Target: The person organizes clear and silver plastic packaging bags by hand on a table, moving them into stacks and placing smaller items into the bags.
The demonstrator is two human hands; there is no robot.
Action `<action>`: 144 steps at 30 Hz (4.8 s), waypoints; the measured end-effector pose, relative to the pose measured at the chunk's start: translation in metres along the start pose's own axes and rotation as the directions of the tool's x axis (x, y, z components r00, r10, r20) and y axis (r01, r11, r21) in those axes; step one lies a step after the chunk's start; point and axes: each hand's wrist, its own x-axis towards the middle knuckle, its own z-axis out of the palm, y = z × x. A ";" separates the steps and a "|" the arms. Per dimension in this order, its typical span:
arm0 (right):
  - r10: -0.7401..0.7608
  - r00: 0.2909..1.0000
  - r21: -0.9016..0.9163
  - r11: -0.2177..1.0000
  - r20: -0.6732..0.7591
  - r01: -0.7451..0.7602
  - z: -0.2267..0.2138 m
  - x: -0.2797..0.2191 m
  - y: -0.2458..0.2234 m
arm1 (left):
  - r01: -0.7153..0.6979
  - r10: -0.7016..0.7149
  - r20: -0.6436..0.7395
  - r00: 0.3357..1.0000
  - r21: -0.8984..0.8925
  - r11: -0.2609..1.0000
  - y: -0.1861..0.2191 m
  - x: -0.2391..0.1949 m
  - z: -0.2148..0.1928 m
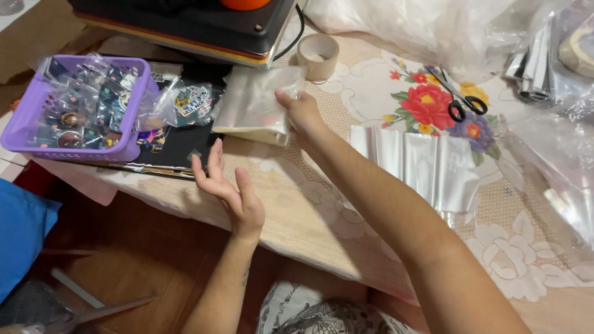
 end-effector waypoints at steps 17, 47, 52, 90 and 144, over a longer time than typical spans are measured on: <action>-0.135 0.958 -0.427 0.873 0.254 0.236 -0.095 -0.052 -0.072 | 0.020 -0.016 0.134 0.991 -0.031 0.999 0.002 0.006 0.000; -0.311 0.772 -0.776 0.141 0.554 0.614 -0.345 -0.201 -0.051 | -0.442 -0.008 0.997 0.083 0.044 0.896 0.087 0.005 0.265; -0.282 0.740 -0.775 -0.023 0.611 0.631 -0.338 -0.201 -0.040 | -0.461 -0.134 0.980 0.146 0.187 0.867 0.073 -0.010 0.293; -0.367 0.714 -0.801 -0.215 0.596 0.558 -0.313 -0.202 -0.011 | -0.484 -0.042 0.980 0.195 0.134 0.865 0.053 -0.025 0.279; 0.146 0.967 -0.978 0.057 0.209 0.203 -0.344 -0.074 -0.083 | -0.357 -0.259 0.953 -0.159 0.189 0.915 0.074 0.034 0.255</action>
